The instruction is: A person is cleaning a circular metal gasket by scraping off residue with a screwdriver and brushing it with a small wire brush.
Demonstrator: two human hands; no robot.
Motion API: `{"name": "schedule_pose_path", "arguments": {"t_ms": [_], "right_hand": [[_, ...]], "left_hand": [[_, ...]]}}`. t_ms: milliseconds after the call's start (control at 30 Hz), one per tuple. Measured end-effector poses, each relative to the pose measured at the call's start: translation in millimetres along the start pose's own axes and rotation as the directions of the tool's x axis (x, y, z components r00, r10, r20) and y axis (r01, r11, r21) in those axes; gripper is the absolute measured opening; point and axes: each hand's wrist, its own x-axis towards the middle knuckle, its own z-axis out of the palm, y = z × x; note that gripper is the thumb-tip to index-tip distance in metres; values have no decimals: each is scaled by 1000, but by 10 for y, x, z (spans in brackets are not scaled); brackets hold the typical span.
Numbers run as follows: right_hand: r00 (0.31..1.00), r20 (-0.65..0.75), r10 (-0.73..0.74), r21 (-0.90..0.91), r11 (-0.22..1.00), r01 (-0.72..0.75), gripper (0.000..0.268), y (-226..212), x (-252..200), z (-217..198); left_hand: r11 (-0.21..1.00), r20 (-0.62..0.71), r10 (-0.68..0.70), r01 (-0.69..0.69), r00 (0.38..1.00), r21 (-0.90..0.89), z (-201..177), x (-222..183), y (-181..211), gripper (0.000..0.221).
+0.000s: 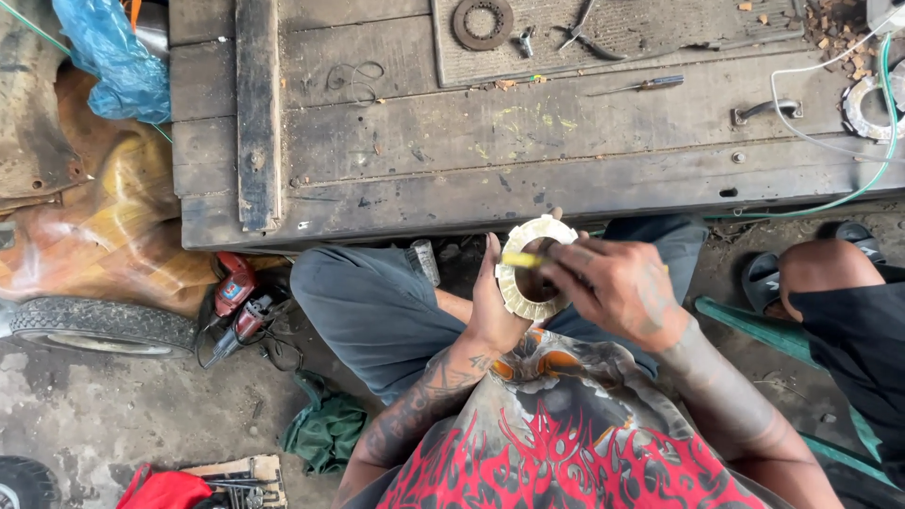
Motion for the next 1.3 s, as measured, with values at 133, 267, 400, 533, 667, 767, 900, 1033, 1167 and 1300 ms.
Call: {"name": "schedule_pose_path", "arguments": {"t_ms": [133,267,400,533,667,767,900,1033,1167,1300], "right_hand": [[1000,-13,17,-42,999,-17,15,30,23,-72],[999,19,-33,68,997,31,15,-121,32,-76],[999,11,-39,50,998,39,15,-160,50,-77],[997,70,-24,116,993,16,16,-211,-101,11],[995,95,38,116,992,-49,16,-148,-229,-26],[992,35,118,76,990,-121,14,-112,-318,63],[998,-29,56,19,998,-56,13,-89,-293,61],[993,-91,74,-164,983,-88,10,99,-338,47],[999,-47,-11,-35,999,9,10,17,-306,-18],[997,-60,39,-148,988,-48,12,142,-279,-72]], "left_hand": [[972,111,74,-47,991,-229,-530,245,-130,77],[968,179,84,-38,980,-247,-511,240,-107,83],[960,232,125,-58,965,-274,-590,332,-51,84],[936,285,294,-213,912,-281,-706,362,-45,80],[920,271,388,-350,881,-178,-750,375,46,85],[868,303,496,-467,814,-167,-771,392,83,84],[881,369,470,-450,802,-144,-686,388,4,96],[831,381,513,-556,769,2,-509,297,24,101],[861,415,491,-499,766,-98,-395,208,-24,82],[876,298,483,-463,824,-140,-345,165,-64,83]]}}
